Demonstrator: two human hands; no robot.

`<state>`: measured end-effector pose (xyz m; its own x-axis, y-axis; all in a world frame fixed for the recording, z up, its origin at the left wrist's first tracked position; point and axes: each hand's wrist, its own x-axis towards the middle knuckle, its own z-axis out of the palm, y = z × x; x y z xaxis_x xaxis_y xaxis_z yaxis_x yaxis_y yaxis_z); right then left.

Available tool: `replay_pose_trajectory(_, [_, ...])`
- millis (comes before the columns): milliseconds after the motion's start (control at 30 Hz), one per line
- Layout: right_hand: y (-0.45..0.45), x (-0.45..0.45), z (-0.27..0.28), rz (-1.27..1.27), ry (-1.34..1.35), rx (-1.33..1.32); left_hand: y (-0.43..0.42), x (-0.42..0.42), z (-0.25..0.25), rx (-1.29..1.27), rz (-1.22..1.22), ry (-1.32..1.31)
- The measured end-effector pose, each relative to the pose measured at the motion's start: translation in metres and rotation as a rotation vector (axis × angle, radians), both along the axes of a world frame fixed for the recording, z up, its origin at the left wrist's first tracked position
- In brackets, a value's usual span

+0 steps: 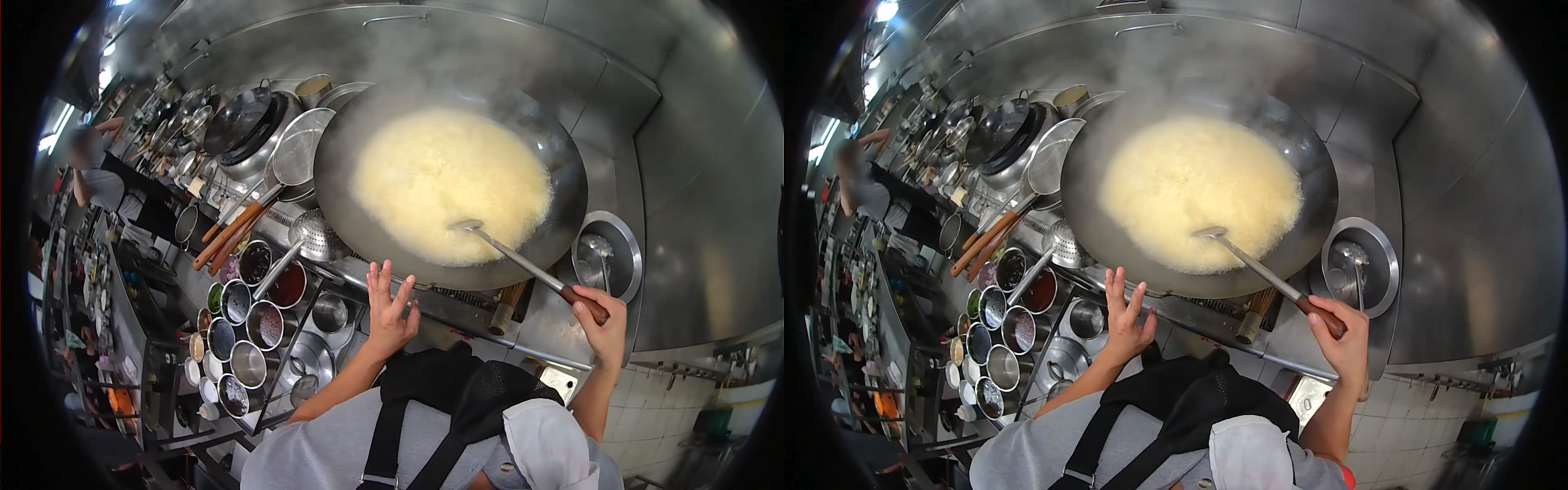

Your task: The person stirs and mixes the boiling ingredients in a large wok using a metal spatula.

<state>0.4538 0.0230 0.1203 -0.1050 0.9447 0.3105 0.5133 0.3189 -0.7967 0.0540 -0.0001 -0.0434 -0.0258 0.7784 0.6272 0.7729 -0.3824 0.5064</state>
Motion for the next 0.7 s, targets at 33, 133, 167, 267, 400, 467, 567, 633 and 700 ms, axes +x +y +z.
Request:
replay_pose_trajectory(33, [-0.008, 0.004, 0.004, 0.002, -0.02, -0.002, 0.0, -0.001, 0.001, 0.0, -0.006, 0.001])
replay_pose_trajectory(133, [-0.025, 0.011, 0.012, -0.027, -0.021, -0.047, 0.0, -0.004, 0.005, -0.01, -0.029, 0.017])
replay_pose_trajectory(167, [-0.028, 0.01, 0.011, -0.027, -0.001, -0.043, -0.001, -0.005, 0.006, -0.018, -0.036, 0.02])
replay_pose_trajectory(267, [-0.03, 0.007, 0.001, -0.012, 0.022, -0.053, 0.0, -0.008, 0.007, -0.019, -0.06, 0.032])
replay_pose_trajectory(400, [-0.021, -0.019, -0.016, 0.003, 0.151, -0.193, -0.002, -0.012, 0.01, -0.037, -0.079, 0.036])
replay_pose_trajectory(467, [-0.009, -0.04, -0.024, 0.026, 0.189, -0.267, -0.002, -0.015, 0.01, -0.037, -0.104, 0.03])
replay_pose_trajectory(567, [0.018, -0.082, -0.043, 0.062, 0.282, -0.243, -0.002, -0.021, 0.005, -0.034, -0.119, 0.043])
replay_pose_trajectory(633, [0.043, -0.108, -0.061, 0.126, 0.328, -0.177, -0.002, -0.024, 0.003, -0.035, -0.14, 0.052])
replay_pose_trajectory(700, [0.07, -0.138, -0.074, 0.109, 0.317, -0.138, -0.001, -0.027, 0.003, -0.033, -0.158, 0.053])
